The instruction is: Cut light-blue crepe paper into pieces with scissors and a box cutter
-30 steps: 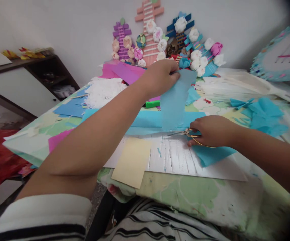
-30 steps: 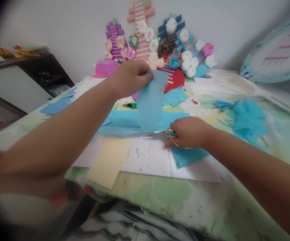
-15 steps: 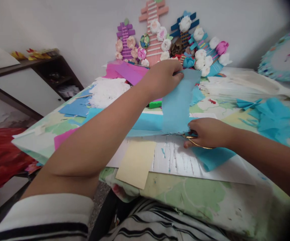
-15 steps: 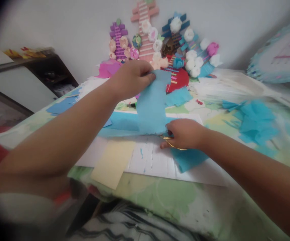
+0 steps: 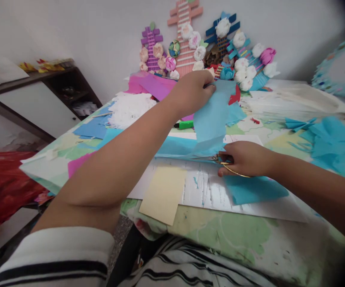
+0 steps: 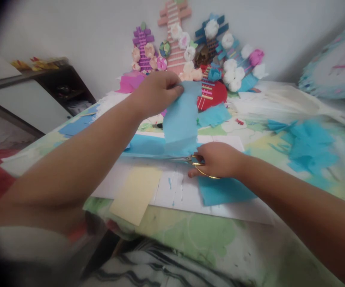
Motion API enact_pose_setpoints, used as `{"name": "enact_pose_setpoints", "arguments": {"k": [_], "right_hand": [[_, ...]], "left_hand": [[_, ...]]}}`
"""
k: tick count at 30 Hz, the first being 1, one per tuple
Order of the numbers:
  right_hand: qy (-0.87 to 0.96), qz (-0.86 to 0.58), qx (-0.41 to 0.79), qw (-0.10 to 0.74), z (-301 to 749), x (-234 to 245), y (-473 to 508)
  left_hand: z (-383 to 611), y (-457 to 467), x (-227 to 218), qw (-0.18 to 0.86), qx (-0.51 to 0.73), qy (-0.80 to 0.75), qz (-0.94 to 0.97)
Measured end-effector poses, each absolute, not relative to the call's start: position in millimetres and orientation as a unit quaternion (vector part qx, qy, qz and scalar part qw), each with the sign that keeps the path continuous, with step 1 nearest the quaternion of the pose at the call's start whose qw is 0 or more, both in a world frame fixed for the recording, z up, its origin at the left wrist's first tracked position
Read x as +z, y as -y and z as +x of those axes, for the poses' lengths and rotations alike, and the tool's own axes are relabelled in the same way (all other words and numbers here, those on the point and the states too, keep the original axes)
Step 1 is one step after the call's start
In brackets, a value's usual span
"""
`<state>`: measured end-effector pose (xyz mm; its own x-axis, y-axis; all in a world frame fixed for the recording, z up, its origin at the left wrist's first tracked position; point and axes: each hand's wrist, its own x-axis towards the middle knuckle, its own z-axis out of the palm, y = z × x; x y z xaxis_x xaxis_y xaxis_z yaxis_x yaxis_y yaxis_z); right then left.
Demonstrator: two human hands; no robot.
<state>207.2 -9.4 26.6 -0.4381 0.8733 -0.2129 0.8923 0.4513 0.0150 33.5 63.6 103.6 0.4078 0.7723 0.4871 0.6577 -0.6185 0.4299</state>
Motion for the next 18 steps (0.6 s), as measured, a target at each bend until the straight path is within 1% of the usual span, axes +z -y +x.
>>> {"name": "enact_pose_setpoints", "arguments": {"k": [10, 14, 18], "right_hand": [[-0.851, 0.514, -0.088, 0.061, 192.9, 28.4, 7.8], [-0.846, 0.522, -0.096, 0.061, 189.7, 28.5, 6.2], [-0.843, 0.526, -0.093, 0.065, 188.0, 27.8, 4.8]], "left_hand": [[36.6, -61.9, 102.4, 0.074, 0.337, -0.426, 0.836], [34.5, -61.6, 103.5, 0.068, 0.346, -0.43, 0.831], [30.3, -63.0, 103.8, 0.084, 0.362, -0.435, 0.82]]}}
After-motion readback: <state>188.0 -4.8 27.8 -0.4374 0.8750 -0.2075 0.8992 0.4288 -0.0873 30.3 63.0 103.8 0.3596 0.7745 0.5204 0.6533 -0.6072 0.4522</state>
